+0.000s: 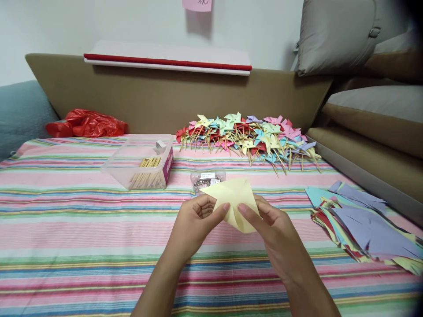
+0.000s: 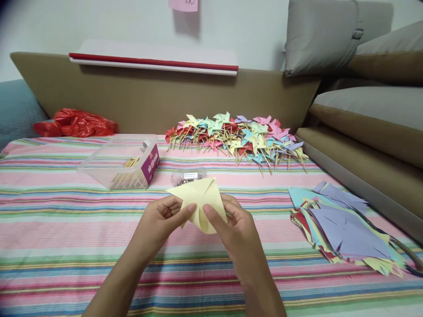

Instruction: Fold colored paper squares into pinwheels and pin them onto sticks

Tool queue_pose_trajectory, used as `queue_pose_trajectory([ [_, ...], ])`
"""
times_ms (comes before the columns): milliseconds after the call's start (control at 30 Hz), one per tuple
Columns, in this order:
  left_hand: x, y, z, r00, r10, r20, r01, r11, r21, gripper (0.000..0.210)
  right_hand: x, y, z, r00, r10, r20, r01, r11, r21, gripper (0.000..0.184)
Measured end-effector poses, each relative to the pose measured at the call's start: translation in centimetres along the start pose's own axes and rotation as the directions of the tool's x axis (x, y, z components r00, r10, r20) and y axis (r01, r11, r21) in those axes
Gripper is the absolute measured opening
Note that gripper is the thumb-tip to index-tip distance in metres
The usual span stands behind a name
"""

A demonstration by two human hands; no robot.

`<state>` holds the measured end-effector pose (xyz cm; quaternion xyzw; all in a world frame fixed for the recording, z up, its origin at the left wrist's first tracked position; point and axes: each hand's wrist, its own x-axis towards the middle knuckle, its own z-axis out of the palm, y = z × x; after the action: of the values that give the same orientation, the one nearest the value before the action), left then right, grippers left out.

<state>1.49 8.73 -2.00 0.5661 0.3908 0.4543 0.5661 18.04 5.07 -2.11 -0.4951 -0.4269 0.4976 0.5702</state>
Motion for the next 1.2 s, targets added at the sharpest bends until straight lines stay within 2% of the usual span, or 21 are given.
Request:
queue_pose_trajectory([
  [200,0.0,-0.2,-0.2,1.0,0.018,-0.008,-0.017,0.994,0.108,0.028,-0.1,0.4,0.1,0.999,-0.014,0.037,0.016,0.999,-0.046,0.035],
  [333,-0.1,0.0,-0.3,0.999,0.045,-0.001,-0.044,0.977,0.21,0.026,0.0,0.5,0.3,1.0,-0.016,0.004,0.016,0.995,-0.101,0.029],
  [467,0.0,0.1,-0.3,0.997,0.07,-0.014,-0.063,0.958,0.28,0.027,0.0,0.5,0.5,1.0,-0.02,0.004,0.02,0.997,-0.079,0.031],
  [633,-0.1,0.1,-0.2,0.997,0.083,-0.006,-0.077,0.952,0.298,0.027,-0.1,0.4,0.6,1.0,-0.009,-0.029,0.006,0.993,-0.116,0.03],
  [700,-0.1,0.2,-0.2,0.998,0.066,0.01,-0.066,0.973,0.22,0.023,-0.1,0.4,0.8,0.999,-0.006,-0.042,0.002,0.997,-0.08,0.031],
  [767,0.0,0.2,0.0,0.999,0.032,0.014,-0.032,0.997,0.064,0.018,0.0,0.5,1.0,0.997,-0.003,-0.082,0.003,1.0,0.001,0.032],
  [867,0.0,0.1,0.4,0.999,-0.031,-0.034,0.023,0.98,-0.196,0.028,0.2,0.9,1.5,0.985,0.007,-0.173,0.023,0.984,0.174,0.035],
  [933,0.0,-0.1,0.8,0.997,-0.062,-0.041,0.047,0.952,-0.303,0.032,0.2,1.1,2.1,0.978,0.013,-0.209,0.049,0.956,0.289,0.04],
  [1100,-0.3,-0.6,2.4,0.996,-0.078,0.04,0.088,0.89,-0.447,0.029,0.2,1.4,3.5,0.975,0.021,-0.222,0.086,0.884,0.46,0.048],
  [1200,-0.4,-0.7,3.1,0.994,-0.108,-0.02,0.085,0.868,-0.489,0.019,0.1,1.4,3.9,0.975,0.009,-0.222,0.1,0.872,0.478,0.047],
])
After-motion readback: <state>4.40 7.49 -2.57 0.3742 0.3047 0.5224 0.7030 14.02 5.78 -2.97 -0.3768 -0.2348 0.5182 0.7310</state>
